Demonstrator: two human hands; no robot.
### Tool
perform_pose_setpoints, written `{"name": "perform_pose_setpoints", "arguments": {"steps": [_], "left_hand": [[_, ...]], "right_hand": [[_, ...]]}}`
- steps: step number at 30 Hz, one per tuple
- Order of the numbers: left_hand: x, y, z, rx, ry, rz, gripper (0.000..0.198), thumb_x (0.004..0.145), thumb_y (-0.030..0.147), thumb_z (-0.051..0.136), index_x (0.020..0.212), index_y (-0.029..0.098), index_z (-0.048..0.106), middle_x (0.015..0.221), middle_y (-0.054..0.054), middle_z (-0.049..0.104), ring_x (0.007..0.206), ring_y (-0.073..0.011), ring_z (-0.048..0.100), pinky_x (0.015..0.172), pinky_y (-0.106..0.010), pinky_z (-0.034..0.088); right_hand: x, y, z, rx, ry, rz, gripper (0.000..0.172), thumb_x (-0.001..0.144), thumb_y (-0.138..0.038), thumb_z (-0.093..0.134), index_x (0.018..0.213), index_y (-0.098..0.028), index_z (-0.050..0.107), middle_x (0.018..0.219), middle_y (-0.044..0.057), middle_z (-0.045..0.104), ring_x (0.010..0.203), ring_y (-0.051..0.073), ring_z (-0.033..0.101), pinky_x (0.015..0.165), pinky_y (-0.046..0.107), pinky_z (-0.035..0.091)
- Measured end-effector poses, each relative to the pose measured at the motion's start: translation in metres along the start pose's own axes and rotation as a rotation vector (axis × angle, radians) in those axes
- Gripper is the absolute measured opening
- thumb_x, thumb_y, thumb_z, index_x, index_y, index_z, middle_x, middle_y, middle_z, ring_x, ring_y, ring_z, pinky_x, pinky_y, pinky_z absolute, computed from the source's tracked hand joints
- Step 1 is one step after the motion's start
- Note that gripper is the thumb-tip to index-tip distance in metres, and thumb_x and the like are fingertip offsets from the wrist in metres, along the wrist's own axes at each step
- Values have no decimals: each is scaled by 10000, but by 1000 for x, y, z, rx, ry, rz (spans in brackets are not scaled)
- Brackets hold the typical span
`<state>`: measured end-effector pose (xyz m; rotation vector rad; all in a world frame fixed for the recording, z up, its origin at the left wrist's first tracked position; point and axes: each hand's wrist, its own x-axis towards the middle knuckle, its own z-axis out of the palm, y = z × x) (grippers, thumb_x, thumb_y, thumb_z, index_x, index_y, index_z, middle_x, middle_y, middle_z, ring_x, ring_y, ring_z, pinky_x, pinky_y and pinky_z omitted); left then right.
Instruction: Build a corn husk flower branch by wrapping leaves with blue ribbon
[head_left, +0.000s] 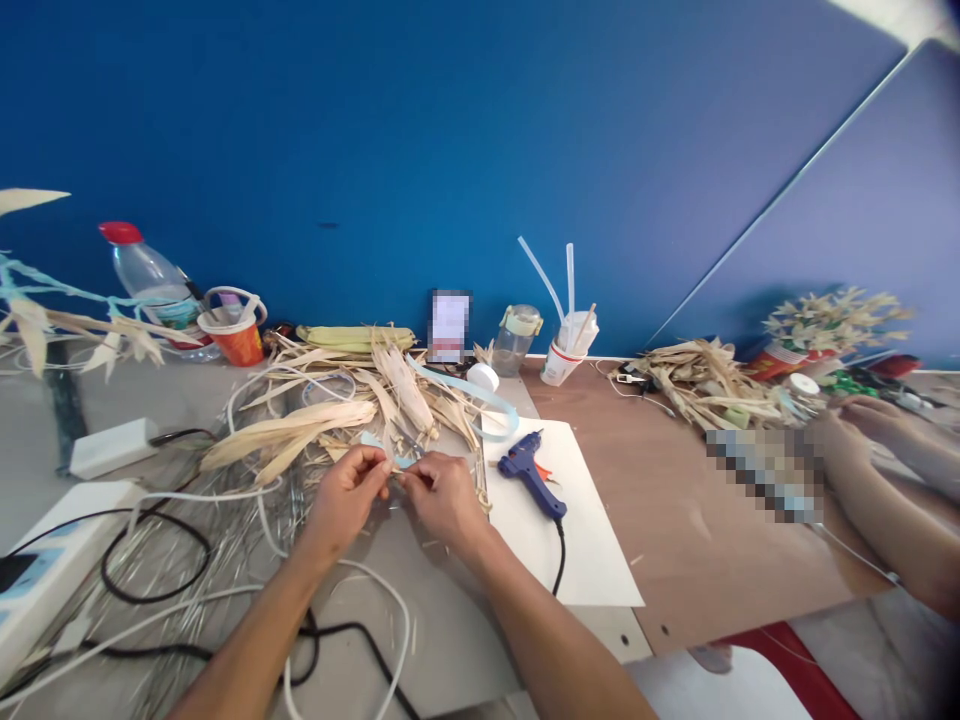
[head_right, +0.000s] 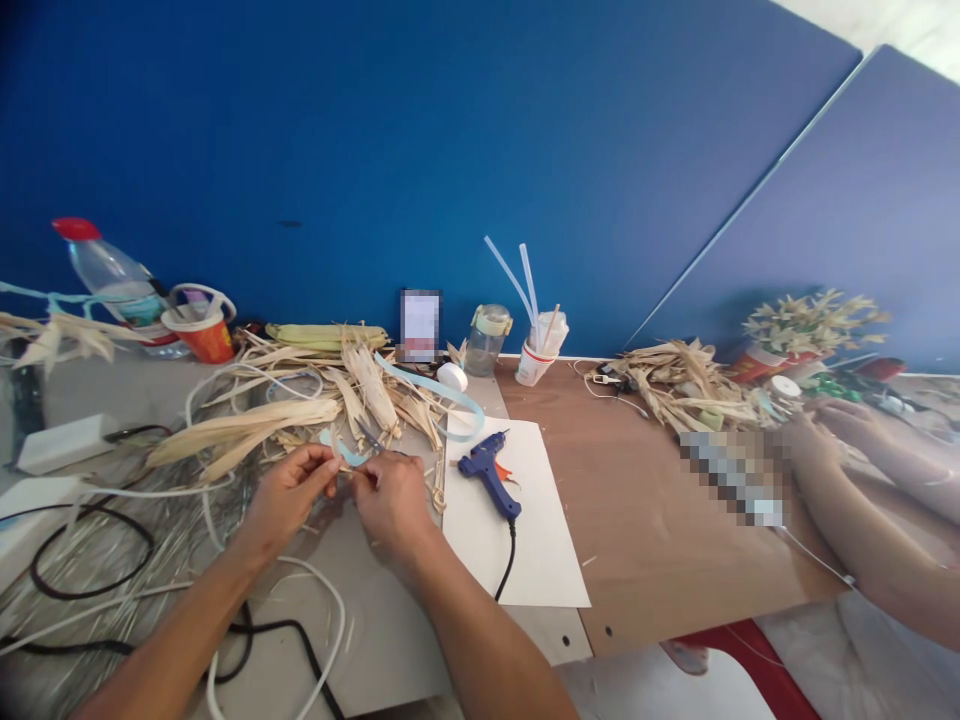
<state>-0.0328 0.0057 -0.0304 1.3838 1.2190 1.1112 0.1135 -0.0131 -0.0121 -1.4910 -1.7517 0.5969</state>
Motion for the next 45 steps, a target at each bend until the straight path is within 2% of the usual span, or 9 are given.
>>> {"name": "perform_pose_setpoints", "arguments": {"steps": [7, 24, 27, 30, 32, 35, 40, 43, 45], "left_hand": [[0, 1, 1, 12, -27, -30, 197, 764, 377, 577, 767, 181, 558, 519, 49, 518, 502, -114, 472, 516, -230, 371], [-1, 6, 4, -108, -31, -79, 256, 687, 394, 663, 775, 167, 583, 550, 44, 535, 521, -113, 482, 533, -232, 381], [-1, 7, 4, -113, -11, -79, 240, 698, 391, 654, 756, 172, 576, 550, 45, 523, 514, -111, 470, 521, -228, 371], [0, 7, 3, -115, 10, -88, 228, 696, 379, 654, 742, 171, 572, 574, 41, 525, 512, -105, 464, 519, -225, 365], [0, 6, 3, -118, -2, -89, 217, 697, 367, 656, 737, 171, 571, 582, 41, 525, 516, -102, 463, 521, -222, 362], [1, 2, 3, -131, -35, -92, 204, 713, 360, 649, 741, 172, 575, 591, 41, 520, 524, -100, 459, 510, -218, 354], [1, -2, 3, -167, -60, -90, 186, 726, 341, 649, 741, 169, 578, 605, 42, 517, 534, -96, 452, 523, -217, 355], [0, 0, 4, -230, -68, -102, 189, 714, 333, 662, 738, 169, 573, 621, 42, 528, 544, -94, 459, 542, -218, 360], [0, 3, 3, -281, -47, -123, 201, 700, 337, 673, 745, 170, 572, 635, 38, 543, 549, -94, 461, 551, -219, 361]], "right_hand": [[1, 0, -2, 39, 37, 2, 178, 783, -138, 576, 653, -181, 690, 658, 9, 636, 677, 142, 572, 681, 254, 387], [1, 2, 6, 227, 82, 108, 182, 790, -168, 540, 663, -177, 670, 645, -3, 604, 664, 137, 565, 645, 245, 413], [1, 2, 2, 253, 117, 69, 134, 790, -188, 549, 786, -175, 682, 748, 24, 610, 728, 155, 568, 686, 266, 433], [0, 3, -4, 195, 293, -58, 220, 785, -187, 551, 980, -178, 653, 925, 70, 591, 869, 188, 547, 786, 316, 430], [0, 3, -8, 90, 340, -159, 215, 788, -178, 551, 978, -181, 652, 950, 81, 585, 921, 207, 520, 837, 352, 399], [-3, 1, -8, -74, 246, -257, 145, 799, -171, 559, 893, -195, 667, 890, 67, 613, 897, 215, 493, 830, 369, 367], [-5, 0, -3, -230, 145, -306, 108, 819, -192, 558, 864, -205, 655, 856, 55, 624, 871, 219, 465, 800, 378, 334], [-4, 1, -2, -201, 143, -278, 107, 812, -180, 552, 818, -203, 656, 854, 56, 607, 855, 212, 471, 793, 371, 337], [-2, 1, -3, -99, 176, -220, 112, 778, -146, 557, 781, -197, 657, 850, 56, 588, 849, 204, 486, 786, 356, 357]]}}
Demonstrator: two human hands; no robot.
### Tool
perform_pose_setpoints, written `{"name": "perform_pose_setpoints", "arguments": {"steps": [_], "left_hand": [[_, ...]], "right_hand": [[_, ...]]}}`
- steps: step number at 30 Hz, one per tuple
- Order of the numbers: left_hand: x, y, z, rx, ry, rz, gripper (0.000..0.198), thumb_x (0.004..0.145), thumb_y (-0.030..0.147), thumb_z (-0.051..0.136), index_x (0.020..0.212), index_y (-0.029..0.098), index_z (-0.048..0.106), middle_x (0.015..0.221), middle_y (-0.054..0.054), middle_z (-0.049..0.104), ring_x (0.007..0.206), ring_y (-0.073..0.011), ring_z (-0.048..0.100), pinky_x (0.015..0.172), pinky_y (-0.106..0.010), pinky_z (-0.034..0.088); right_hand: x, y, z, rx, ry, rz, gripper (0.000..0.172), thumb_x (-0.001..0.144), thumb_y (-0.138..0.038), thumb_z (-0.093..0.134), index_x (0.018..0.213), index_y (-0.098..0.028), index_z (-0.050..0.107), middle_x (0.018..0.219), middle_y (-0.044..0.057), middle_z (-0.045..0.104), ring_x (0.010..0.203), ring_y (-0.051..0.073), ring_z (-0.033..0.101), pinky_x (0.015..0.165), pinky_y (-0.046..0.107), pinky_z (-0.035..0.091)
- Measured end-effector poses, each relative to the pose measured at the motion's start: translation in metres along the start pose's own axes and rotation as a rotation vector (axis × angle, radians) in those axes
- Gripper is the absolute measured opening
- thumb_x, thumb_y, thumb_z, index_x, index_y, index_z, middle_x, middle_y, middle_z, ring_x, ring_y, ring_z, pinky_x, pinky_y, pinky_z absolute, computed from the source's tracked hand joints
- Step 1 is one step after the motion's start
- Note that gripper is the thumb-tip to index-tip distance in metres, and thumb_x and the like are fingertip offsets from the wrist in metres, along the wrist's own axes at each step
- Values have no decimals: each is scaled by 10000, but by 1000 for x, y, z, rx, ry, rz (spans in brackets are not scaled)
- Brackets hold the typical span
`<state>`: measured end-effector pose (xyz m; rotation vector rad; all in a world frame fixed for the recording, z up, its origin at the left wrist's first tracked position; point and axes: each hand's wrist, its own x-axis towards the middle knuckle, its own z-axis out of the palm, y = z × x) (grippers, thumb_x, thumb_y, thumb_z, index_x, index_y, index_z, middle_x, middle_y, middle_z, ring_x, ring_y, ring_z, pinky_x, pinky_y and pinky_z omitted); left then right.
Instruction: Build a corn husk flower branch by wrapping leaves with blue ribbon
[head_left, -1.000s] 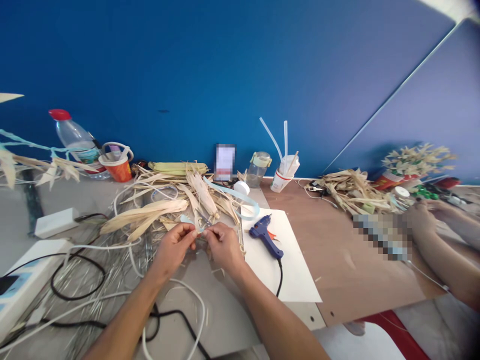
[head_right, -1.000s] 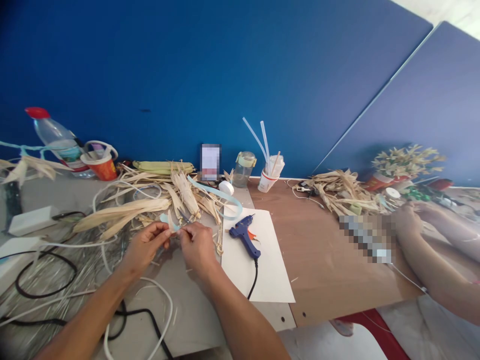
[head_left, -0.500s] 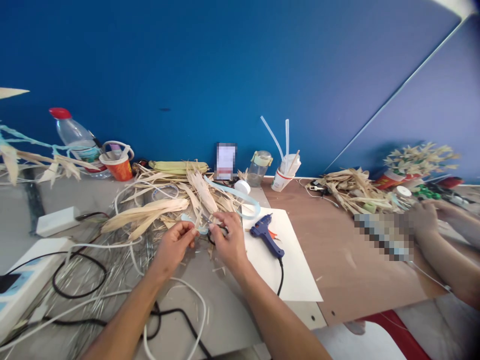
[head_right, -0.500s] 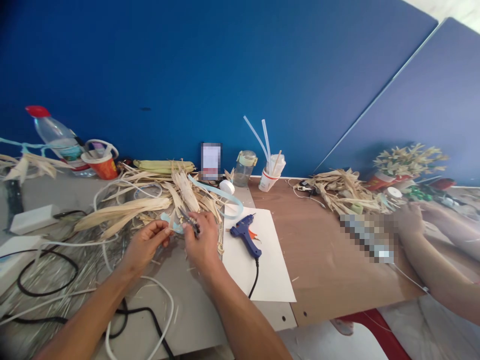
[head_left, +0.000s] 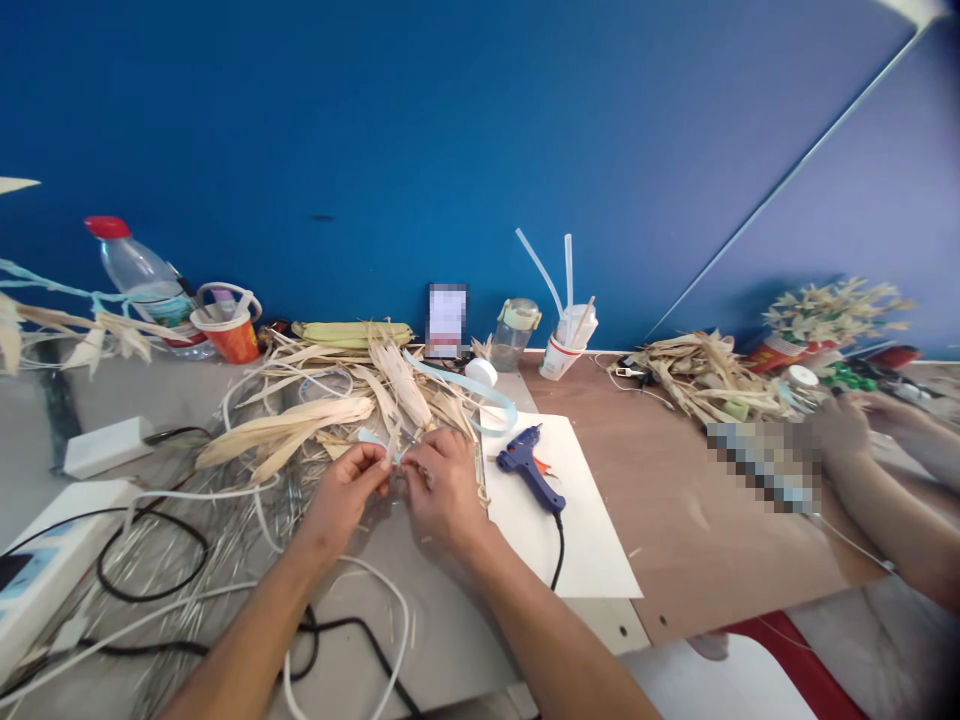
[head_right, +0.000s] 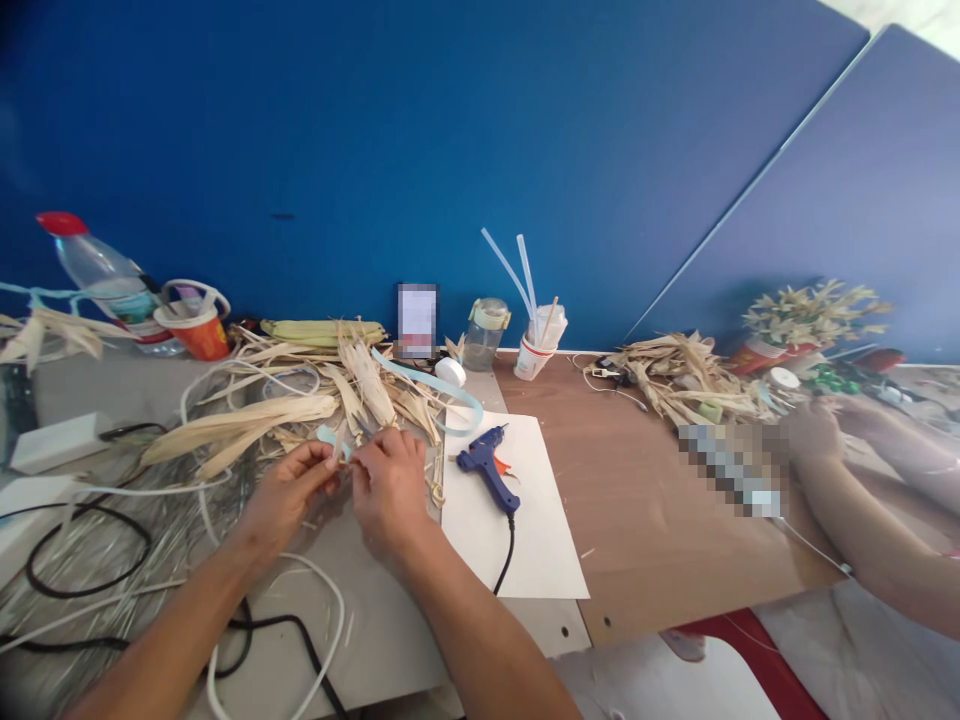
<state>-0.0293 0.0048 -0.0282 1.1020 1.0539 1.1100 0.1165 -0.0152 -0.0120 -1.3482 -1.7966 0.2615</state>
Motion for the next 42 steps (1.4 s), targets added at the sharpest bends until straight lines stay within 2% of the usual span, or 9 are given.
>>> {"name": "perform_pose_setpoints", "arguments": {"steps": [3, 8, 12, 15, 21, 24, 34, 42], "left_hand": [[-1, 5, 0, -52, 50, -24, 233, 673, 347, 694, 750, 166, 569, 625, 39, 540, 541, -89, 447, 548, -217, 351], [-1, 6, 2, -53, 42, -41, 264, 657, 374, 701, 736, 163, 562, 611, 41, 526, 521, -88, 438, 526, -220, 339], [-1, 5, 5, -73, 26, -51, 284, 636, 383, 713, 723, 163, 556, 602, 48, 520, 512, -86, 441, 521, -219, 338], [-2, 6, 5, -87, 31, -56, 292, 625, 379, 723, 711, 160, 552, 583, 55, 504, 513, -81, 438, 516, -209, 328], [-2, 5, 5, -76, 20, -69, 260, 641, 358, 716, 724, 160, 569, 598, 48, 521, 516, -82, 439, 524, -214, 332], [-2, 4, 4, -67, 22, -56, 253, 641, 355, 715, 719, 161, 573, 606, 45, 522, 519, -84, 444, 527, -217, 337], [-4, 4, 6, -39, -28, -60, 223, 677, 350, 690, 727, 167, 574, 605, 45, 518, 540, -89, 446, 540, -221, 340], [-6, 2, 8, -58, -60, -76, 253, 677, 367, 698, 744, 155, 578, 601, 31, 529, 548, -100, 463, 547, -235, 364]], "right_hand": [[4, 2, 0, 256, 40, 139, 97, 727, -124, 553, 722, -182, 631, 781, 34, 566, 795, 175, 516, 751, 313, 399], [6, 3, 5, 700, -49, 430, 40, 702, -213, 559, 717, -179, 575, 630, -26, 521, 573, 111, 469, 563, 234, 398], [5, 5, 10, 912, -52, 464, 282, 700, -256, 566, 969, -185, 611, 624, -45, 486, 536, 92, 415, 521, 220, 352], [5, 6, 9, 952, -65, 493, 310, 708, -251, 570, 1004, -190, 639, 612, -44, 493, 524, 88, 398, 521, 225, 333], [7, 5, 6, 1066, 3, 573, 116, 676, -252, 615, 770, -188, 637, 604, -24, 557, 551, 105, 477, 546, 235, 379], [7, 6, 5, 1062, 19, 603, 102, 661, -272, 648, 701, -178, 641, 609, -10, 581, 550, 105, 477, 543, 234, 388], [6, 8, 10, 999, -42, 570, 98, 671, -253, 651, 718, -168, 660, 574, -38, 552, 518, 84, 434, 536, 224, 358], [5, 4, 9, 892, -19, 531, 75, 688, -232, 625, 711, -161, 639, 615, -28, 582, 564, 99, 492, 581, 235, 402]]}}
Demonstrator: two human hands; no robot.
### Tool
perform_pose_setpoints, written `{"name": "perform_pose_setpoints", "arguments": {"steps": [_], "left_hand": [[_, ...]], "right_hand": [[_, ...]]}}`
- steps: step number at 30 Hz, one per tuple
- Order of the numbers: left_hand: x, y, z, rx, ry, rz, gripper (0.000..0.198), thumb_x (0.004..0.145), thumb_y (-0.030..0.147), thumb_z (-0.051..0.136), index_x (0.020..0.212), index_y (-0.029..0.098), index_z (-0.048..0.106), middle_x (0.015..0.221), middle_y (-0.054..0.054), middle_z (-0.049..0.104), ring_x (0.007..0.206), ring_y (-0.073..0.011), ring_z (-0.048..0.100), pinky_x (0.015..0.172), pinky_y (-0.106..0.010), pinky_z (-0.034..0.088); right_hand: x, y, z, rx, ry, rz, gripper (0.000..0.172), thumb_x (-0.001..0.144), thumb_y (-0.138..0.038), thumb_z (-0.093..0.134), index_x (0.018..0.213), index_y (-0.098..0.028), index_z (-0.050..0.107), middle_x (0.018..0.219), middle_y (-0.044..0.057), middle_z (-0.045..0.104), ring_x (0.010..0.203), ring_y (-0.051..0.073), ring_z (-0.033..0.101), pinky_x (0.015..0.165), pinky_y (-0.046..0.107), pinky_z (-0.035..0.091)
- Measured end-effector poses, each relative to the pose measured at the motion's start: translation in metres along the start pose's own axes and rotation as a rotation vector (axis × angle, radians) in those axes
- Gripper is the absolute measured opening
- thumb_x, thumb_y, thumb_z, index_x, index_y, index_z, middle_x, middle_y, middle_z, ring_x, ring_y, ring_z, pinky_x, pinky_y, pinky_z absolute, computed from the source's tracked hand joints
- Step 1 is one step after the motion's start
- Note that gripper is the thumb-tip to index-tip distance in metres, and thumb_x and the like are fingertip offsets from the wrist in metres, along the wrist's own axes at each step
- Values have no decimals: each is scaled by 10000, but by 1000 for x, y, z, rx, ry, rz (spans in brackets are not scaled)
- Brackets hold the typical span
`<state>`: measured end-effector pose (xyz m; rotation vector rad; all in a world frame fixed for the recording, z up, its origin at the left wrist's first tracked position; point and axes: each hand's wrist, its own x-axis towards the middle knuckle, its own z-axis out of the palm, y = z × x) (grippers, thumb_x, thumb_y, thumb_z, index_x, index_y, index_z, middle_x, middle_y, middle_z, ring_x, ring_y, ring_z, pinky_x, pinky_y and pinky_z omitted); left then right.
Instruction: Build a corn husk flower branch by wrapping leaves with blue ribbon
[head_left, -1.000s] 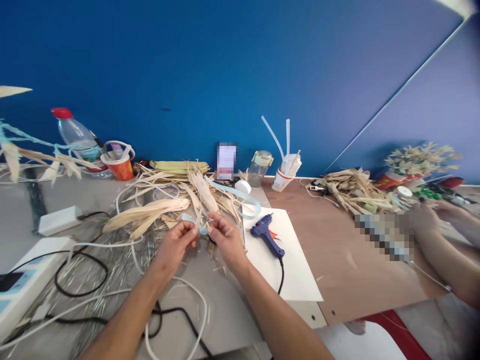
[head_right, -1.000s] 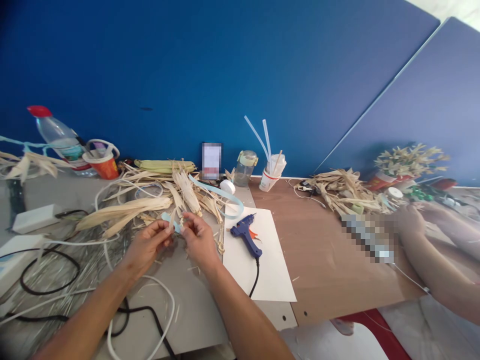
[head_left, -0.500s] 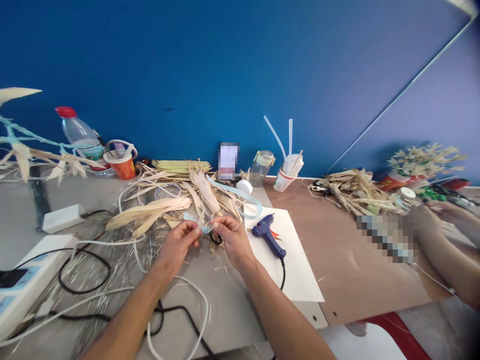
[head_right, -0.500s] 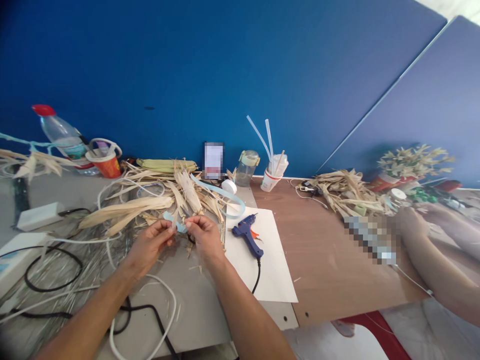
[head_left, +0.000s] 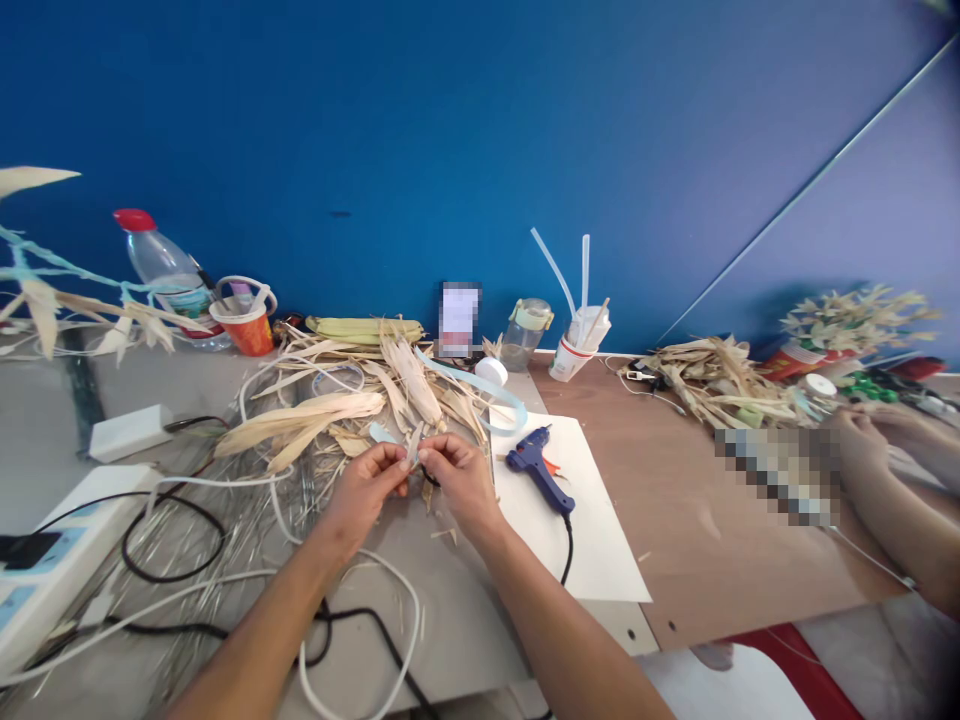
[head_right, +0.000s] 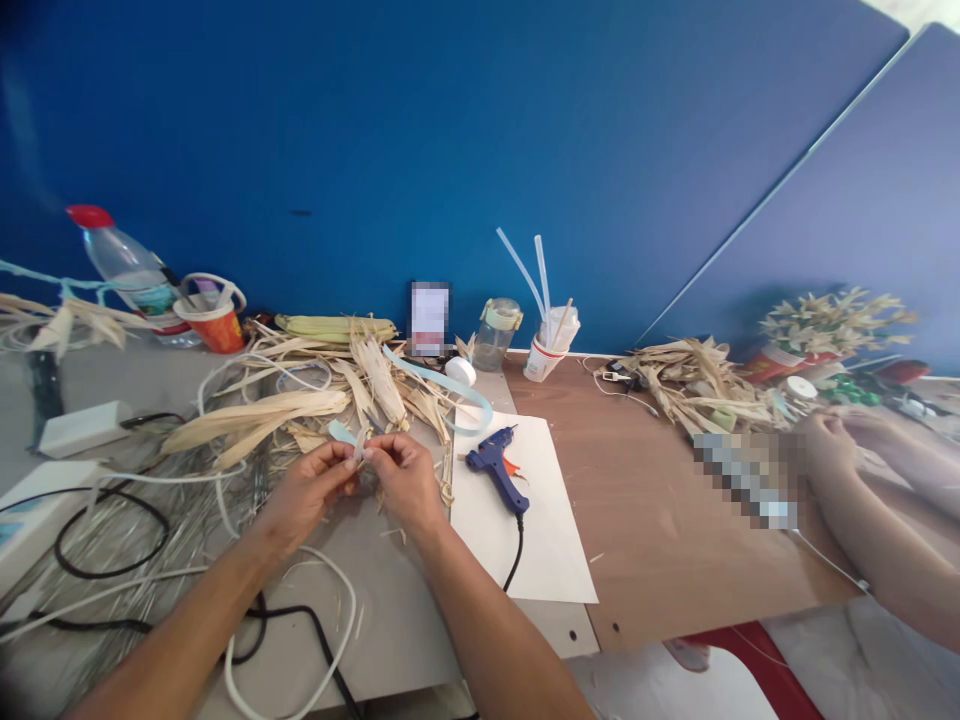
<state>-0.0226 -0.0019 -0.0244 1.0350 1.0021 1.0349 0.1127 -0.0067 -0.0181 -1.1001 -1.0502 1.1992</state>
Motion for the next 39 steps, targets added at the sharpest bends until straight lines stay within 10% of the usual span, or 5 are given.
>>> {"name": "perform_pose_setpoints", "arguments": {"steps": [39], "left_hand": [[1, 1, 4, 48, -34, -61, 280, 661, 384, 713, 775, 139, 642, 559, 18, 551, 528, -96, 458, 517, -218, 351]], "right_hand": [[-9, -9, 8, -183, 127, -47, 99, 701, -218, 564, 721, -155, 638, 656, 6, 624, 612, 148, 576, 606, 262, 452]]}}
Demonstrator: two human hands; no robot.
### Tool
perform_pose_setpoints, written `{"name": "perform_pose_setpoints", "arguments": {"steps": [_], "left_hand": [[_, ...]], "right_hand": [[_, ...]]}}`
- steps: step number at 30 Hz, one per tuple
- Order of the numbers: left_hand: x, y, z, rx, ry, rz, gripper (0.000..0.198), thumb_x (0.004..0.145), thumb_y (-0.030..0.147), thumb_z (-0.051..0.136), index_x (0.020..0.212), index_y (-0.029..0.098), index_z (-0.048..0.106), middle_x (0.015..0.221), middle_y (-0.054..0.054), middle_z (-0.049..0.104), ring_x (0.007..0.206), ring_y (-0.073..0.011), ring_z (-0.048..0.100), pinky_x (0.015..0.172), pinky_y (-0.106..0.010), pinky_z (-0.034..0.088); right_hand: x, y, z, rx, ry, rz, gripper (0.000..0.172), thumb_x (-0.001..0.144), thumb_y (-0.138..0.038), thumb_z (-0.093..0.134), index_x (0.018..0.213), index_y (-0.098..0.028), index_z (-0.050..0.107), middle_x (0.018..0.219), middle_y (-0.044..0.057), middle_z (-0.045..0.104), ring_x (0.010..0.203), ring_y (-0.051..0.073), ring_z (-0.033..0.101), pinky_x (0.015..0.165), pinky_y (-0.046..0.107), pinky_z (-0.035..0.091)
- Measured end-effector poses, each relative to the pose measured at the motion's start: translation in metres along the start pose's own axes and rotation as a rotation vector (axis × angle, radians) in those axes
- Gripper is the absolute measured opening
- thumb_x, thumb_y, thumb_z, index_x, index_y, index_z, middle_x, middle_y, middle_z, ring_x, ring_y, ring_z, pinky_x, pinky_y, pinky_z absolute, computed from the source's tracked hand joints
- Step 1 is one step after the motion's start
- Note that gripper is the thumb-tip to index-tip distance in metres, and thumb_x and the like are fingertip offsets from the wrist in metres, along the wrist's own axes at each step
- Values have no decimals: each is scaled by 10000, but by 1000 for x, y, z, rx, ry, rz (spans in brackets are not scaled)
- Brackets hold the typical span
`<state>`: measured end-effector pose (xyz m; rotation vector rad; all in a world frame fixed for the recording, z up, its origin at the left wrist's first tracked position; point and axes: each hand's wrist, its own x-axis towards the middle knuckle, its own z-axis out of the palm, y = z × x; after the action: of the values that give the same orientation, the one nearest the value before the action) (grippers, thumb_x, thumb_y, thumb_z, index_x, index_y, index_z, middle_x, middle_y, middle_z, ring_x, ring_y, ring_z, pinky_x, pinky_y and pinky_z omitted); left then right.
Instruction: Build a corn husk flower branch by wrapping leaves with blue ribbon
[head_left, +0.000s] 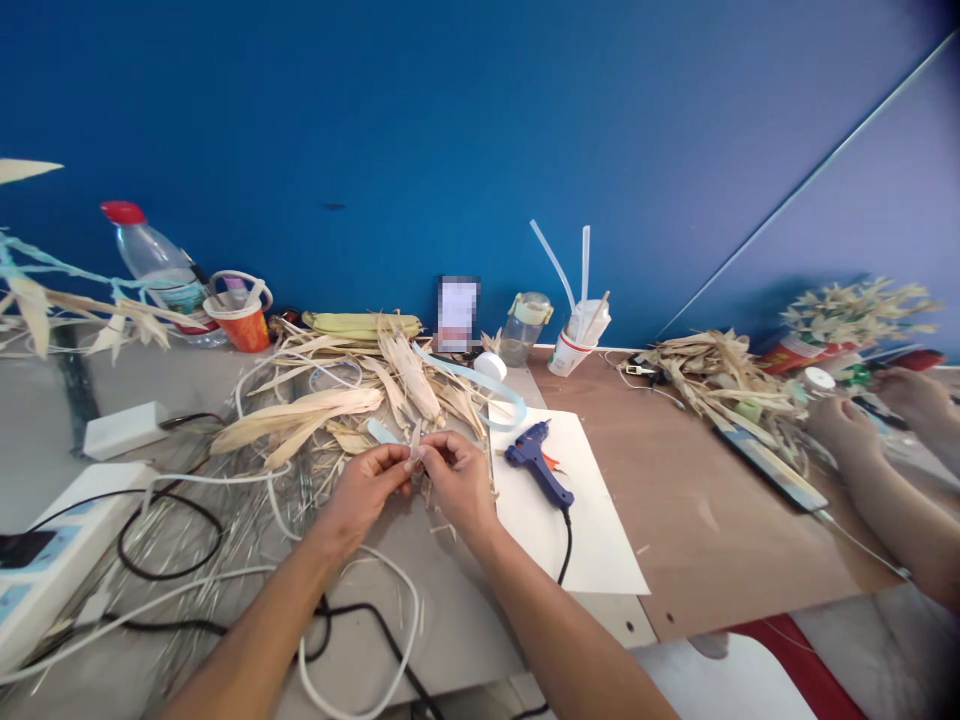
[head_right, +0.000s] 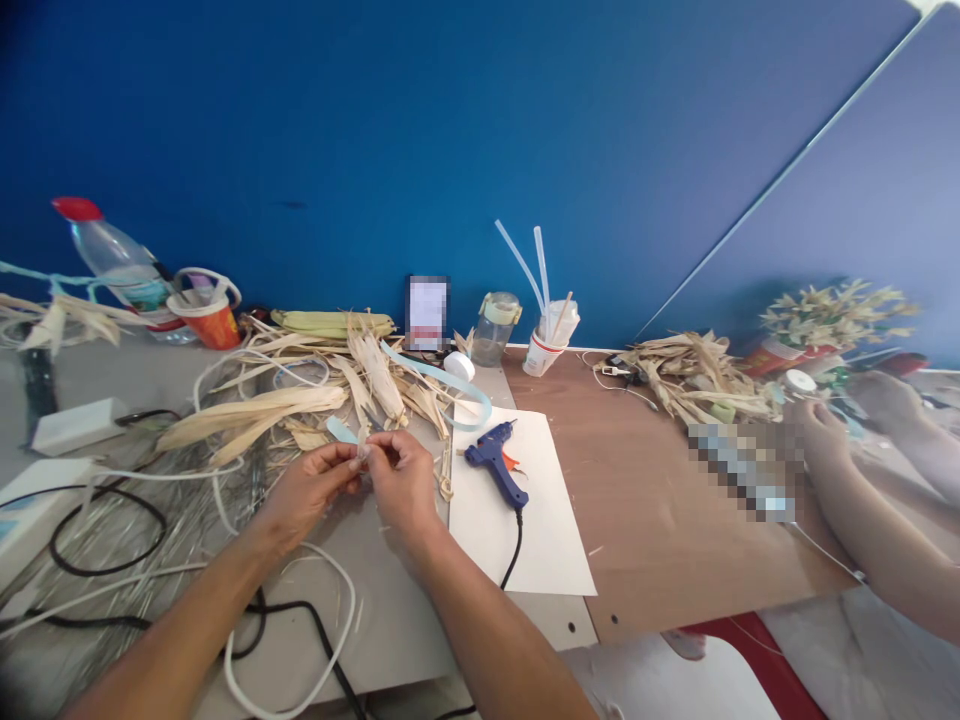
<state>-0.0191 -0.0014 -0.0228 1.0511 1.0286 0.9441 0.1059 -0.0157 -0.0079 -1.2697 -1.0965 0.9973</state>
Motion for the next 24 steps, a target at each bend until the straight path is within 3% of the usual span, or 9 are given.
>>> {"name": "perform_pose_setpoints", "arguments": {"steps": [12, 18, 21, 24], "left_hand": [[-1, -1, 0, 108, -20, 42, 249, 712, 393, 658, 736, 147, 628, 552, 28, 539, 530, -98, 458, 539, -225, 359], [-1, 3, 1, 105, 1, 55, 256, 722, 405, 637, 677, 155, 600, 513, 30, 512, 499, -101, 433, 518, -229, 335], [-2, 4, 0, 64, 4, 50, 239, 715, 384, 642, 667, 154, 594, 529, 27, 515, 507, -99, 428, 518, -224, 314], [-2, 2, -1, 21, -25, 31, 236, 719, 378, 644, 698, 146, 608, 538, 30, 506, 514, -97, 422, 524, -222, 309]], "right_hand": [[0, 2, 4, 144, -6, 112, 85, 682, -239, 596, 693, -160, 624, 598, -14, 606, 570, 131, 552, 582, 253, 445], [6, 8, -2, 316, -21, 122, 178, 698, -312, 625, 808, -172, 640, 611, -37, 571, 516, 91, 480, 529, 227, 400], [9, 8, -7, 338, -101, 162, 174, 675, -279, 641, 807, -169, 665, 579, -43, 552, 488, 76, 435, 504, 214, 372], [10, 8, -7, 317, -194, 182, 205, 629, -254, 678, 815, -168, 680, 643, -17, 608, 539, 88, 488, 537, 217, 403]]}}
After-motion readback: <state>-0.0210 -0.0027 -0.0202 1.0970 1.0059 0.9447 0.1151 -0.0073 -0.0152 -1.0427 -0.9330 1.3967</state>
